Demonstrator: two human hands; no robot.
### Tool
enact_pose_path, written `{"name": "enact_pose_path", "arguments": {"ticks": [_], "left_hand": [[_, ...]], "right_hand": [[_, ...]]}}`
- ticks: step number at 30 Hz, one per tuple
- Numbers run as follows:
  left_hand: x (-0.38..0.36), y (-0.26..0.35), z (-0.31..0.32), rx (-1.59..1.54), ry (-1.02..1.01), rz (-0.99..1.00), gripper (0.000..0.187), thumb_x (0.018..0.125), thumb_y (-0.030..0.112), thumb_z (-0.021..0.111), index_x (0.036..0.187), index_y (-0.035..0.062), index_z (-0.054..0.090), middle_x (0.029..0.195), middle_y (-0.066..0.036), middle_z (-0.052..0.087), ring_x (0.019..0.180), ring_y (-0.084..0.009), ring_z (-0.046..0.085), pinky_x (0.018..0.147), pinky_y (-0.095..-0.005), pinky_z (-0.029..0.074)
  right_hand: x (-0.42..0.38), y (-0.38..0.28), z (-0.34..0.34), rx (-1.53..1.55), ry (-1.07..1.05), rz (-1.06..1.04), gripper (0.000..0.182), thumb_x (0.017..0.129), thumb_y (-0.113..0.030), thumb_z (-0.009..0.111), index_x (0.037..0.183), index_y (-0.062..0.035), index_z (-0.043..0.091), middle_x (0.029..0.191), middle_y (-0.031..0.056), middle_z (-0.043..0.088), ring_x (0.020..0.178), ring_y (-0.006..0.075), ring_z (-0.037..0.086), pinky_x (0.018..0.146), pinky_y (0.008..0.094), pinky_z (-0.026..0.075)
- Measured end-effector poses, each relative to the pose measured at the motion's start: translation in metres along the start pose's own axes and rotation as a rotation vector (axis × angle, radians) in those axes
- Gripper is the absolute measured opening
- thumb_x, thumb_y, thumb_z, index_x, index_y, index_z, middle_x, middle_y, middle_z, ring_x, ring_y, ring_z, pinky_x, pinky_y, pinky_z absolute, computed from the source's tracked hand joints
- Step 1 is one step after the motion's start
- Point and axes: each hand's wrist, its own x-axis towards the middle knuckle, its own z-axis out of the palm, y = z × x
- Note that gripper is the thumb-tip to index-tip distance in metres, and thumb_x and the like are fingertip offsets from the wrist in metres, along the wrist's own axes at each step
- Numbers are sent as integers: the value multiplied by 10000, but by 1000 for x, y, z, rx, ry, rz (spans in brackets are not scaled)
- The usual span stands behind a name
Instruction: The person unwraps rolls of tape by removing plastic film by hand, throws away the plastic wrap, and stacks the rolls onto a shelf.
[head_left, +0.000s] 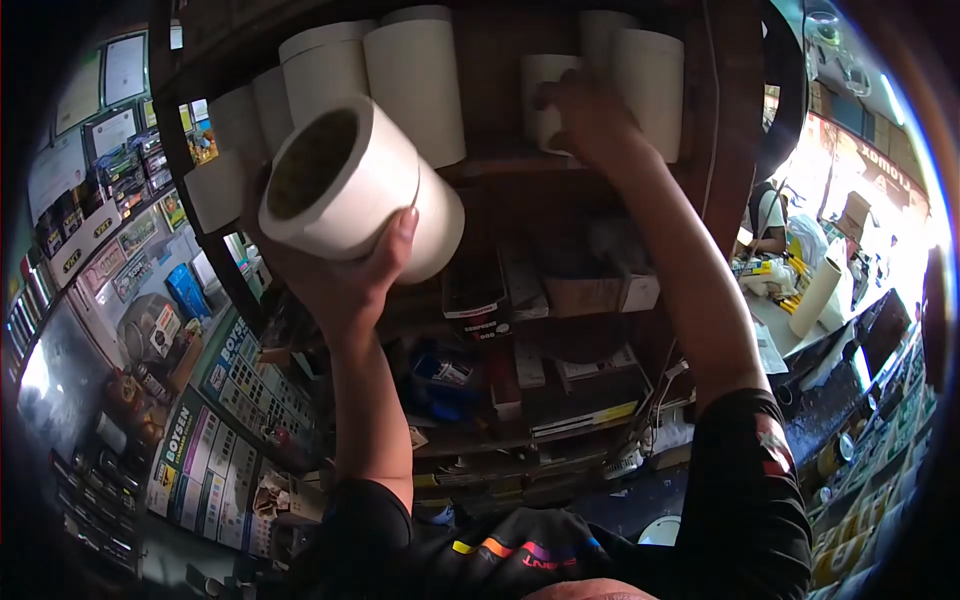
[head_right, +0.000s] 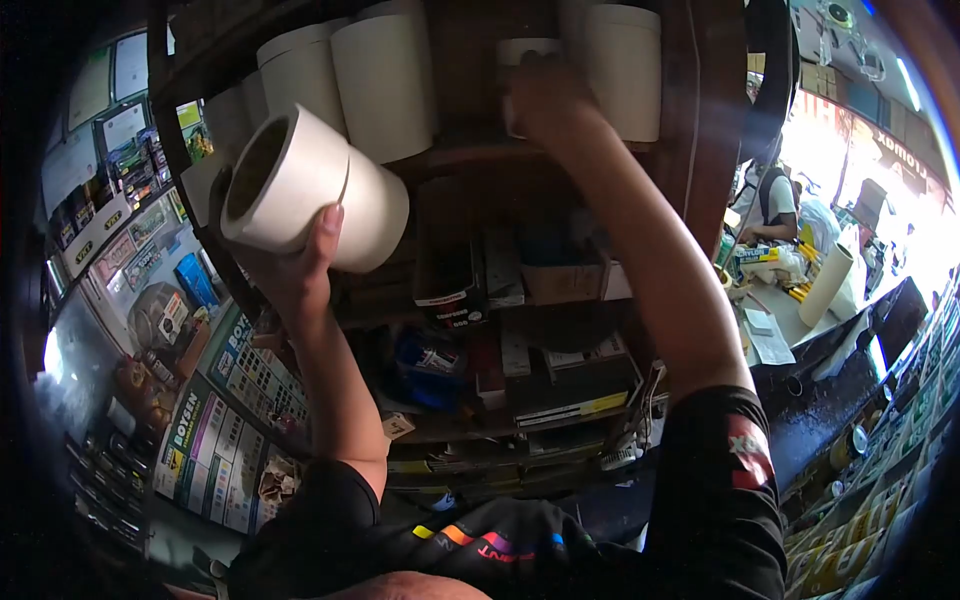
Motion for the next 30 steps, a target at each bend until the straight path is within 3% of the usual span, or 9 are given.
{"name": "enact_pose_path", "arguments": {"ticks": [4,6,9,12,16,17,21,24,30], "left_hand": [[31,14,30,-197,58,-128,1088,620,280,943,1407,-96,293,1298,-223,488,1130,-295,593,941,-409,550],[43,15,40,-226,6,-107,1068,635,276,945,1398,-97,298,1280,-212,506,1122,-281,596,933,-403,551],[51,4,62,-440,-37,-163,1037,650,286,949,1381,-94,319,1262,-215,534,1117,-274,606,934,-400,548],[63,-10,86,-489,5,-95,1016,656,303,952,1363,-95,341,1237,-217,562,1104,-277,621,929,-393,550],[116,-23,91,-161,-134,9,1004,655,319,950,1371,-83,373,1339,-258,533,1118,-347,628,935,-401,544],[123,-20,91,-23,-181,-34,956,728,392,897,1394,-74,394,1393,-281,498,1222,-378,569,1043,-438,479],[146,-19,109,227,5,153,968,693,335,919,1414,-63,410,1419,-318,460,1295,-444,500,1032,-489,459],[149,-21,118,193,3,131,941,703,327,909,1406,-54,412,1359,-311,523,1253,-451,542,1022,-498,473],[149,-16,101,210,-258,148,957,759,363,867,1476,-39,377,1179,-311,637,1101,-458,644,954,-509,518]], "right_hand": [[-23,-16,-20,56,409,-106,608,742,-205,863,1302,-167,629,1329,173,596,1245,374,573,1024,466,498],[-34,-47,-65,838,171,-99,894,688,-281,913,1464,-147,491,1402,214,549,1308,383,539,1047,464,483],[-36,-86,-63,1073,261,-278,1110,633,-421,910,1506,-14,358,1389,282,541,1241,445,573,1035,474,488],[-28,-93,-48,1011,246,-27,1199,631,-438,910,1552,-28,261,1409,266,517,1283,385,557,1042,467,481],[-42,-91,-35,1012,408,169,1144,643,-414,901,1528,-27,288,1388,253,535,1256,404,577,1045,458,486],[-42,-86,-31,898,406,224,1137,670,-390,890,1533,-20,248,1390,268,527,1258,397,579,1039,464,492],[-29,-75,-41,1010,464,339,1119,712,-438,865,1515,-17,208,1332,306,556,1215,410,604,1021,473,501],[-2,-56,-39,744,459,360,1074,730,-492,842,1492,-10,258,1282,301,594,1169,437,624,1003,479,506],[41,-31,-30,748,376,388,1066,702,-568,836,1457,14,358,1270,312,626,1199,436,618,1007,478,498]]}}
